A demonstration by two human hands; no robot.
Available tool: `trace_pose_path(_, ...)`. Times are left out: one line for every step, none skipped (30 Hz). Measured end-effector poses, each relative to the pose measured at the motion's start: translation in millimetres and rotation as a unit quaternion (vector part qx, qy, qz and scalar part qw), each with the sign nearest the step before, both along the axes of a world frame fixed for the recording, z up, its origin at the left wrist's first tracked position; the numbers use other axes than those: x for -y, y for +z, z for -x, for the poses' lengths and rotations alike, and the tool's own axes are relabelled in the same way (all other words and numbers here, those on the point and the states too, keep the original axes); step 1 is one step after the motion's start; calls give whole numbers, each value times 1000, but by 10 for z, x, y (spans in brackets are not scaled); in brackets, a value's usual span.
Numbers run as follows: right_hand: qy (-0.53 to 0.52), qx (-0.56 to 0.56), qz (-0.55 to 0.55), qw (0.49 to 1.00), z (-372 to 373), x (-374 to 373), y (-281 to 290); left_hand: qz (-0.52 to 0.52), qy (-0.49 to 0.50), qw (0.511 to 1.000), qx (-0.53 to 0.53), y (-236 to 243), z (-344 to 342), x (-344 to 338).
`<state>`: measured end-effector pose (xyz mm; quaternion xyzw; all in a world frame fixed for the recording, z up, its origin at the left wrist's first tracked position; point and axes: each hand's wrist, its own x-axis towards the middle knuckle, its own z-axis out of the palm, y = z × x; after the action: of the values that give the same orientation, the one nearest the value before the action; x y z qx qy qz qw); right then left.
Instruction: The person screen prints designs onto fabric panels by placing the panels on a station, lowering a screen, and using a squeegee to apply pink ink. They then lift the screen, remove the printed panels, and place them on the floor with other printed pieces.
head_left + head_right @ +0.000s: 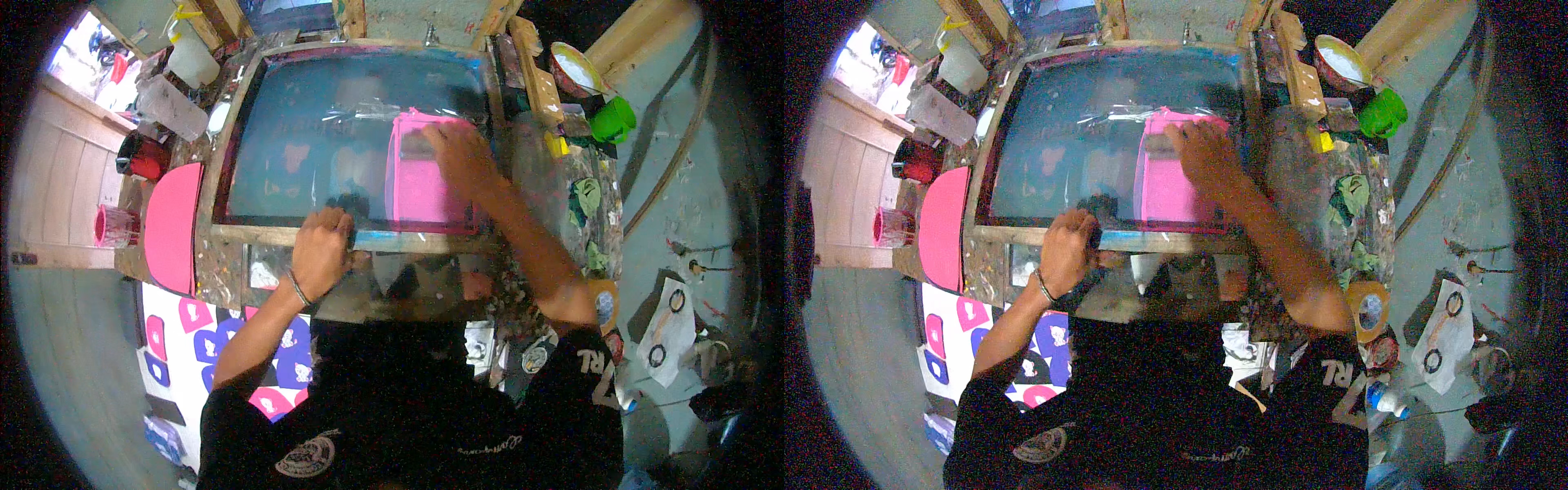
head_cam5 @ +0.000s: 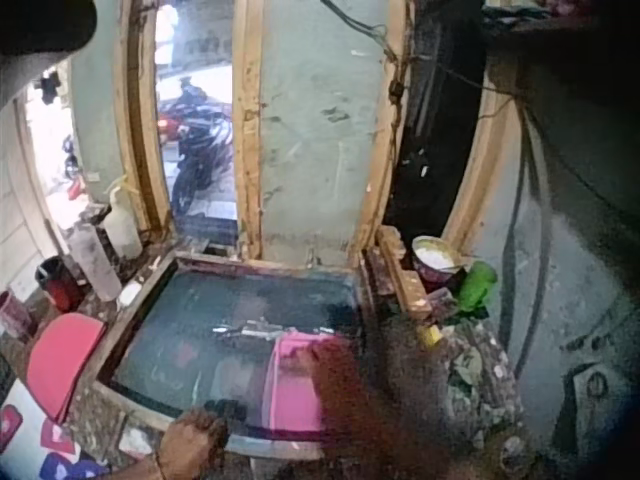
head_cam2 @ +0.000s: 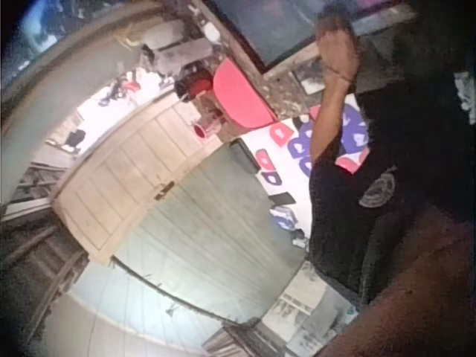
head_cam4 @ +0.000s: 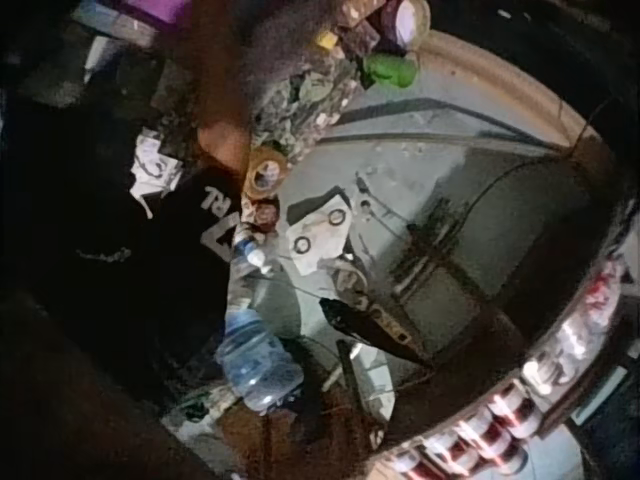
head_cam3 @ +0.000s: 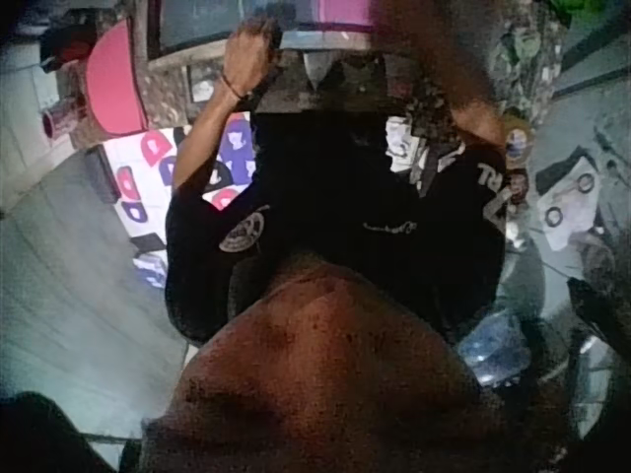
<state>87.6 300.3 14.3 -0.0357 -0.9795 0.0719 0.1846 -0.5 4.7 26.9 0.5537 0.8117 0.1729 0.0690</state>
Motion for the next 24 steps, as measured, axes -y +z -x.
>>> trace_pose_path(-18,1,-20,1000,170,-138,-64,1,0,1000,-4,-21,3,16)
trace_pose_path(-36,5,-43,998,269,-194,-20,-22,-9,1000,-8,-53,-1,31)
trace_pose_path(-36,3,-45,998,298,-238,20,-45,-17,999,-11,-85,2,35)
trace_pose_path(-17,4,-13,1000,309,-295,69,-47,-18,999,-13,-120,14,30)
trace_pose_path(5,8,20,1000,328,-324,103,-40,-22,998,-33,-164,7,34)
trace_pose_path(8,9,19,1000,357,-357,111,-32,-27,998,-54,-194,7,35)
trace_pose_path(-8,9,24,1000,390,-391,126,-33,-25,998,-53,-212,11,30)
trace_pose_path(-27,10,33,999,402,-414,100,-30,-27,998,-58,-224,3,28)
trace_pose_path(-27,11,35,999,417,-435,52,-27,-30,997,-63,-234,-5,23)
trace_pose_path(-26,-8,-13,1000,429,-449,-10,-25,-32,997,-61,-236,-13,14)
trace_pose_path(-22,-29,-61,997,454,-429,-27,-25,-30,997,-63,-230,-7,11)
trace_pose_path(-23,-29,-60,998,427,-381,-65,-25,-30,997,-64,-224,-3,8)
trace_pose_path(-43,-20,-59,997,349,-293,-128,-24,-31,997,-64,-224,-1,4)
trace_pose_path(-59,-11,-57,997,280,-166,-172,-19,-26,998,-59,-238,-4,22)
trace_pose_path(-59,-9,-55,997,179,-59,-181,-15,-23,998,-53,-246,-23,31)
trace_pose_path(-48,-24,-52,997,62,44,-183,-13,-24,998,-51,-240,-30,27)
trace_pose_path(-41,-36,-48,997,-97,168,-171,-17,-17,999,-43,-221,-41,16)
trace_pose_path(-43,-34,-46,997,-213,297,-156,-21,-7,999,-39,-211,-39,11)
trace_pose_path(-39,-33,-53,997,-330,435,-143,-19,-9,999,-37,-234,-40,23)
trace_pose_path(-37,-33,-64,997,-459,545,-110,-20,-17,999,-29,-250,-29,20)
trace_pose_path(-38,-37,-65,996,-571,653,-102,-20,-22,999,-25,-252,-2,23)
trace_pose_path(-36,-1,-43,998,-685,767,-109,-22,-23,999,-28,-241,2,39)
trace_pose_path(-37,36,-25,998,-785,836,-98,-23,-19,999,-27,-237,-3,34)
trace_pose_path(-40,33,-29,998,-863,881,-82,-22,-14,999,-26,-229,-5,38)
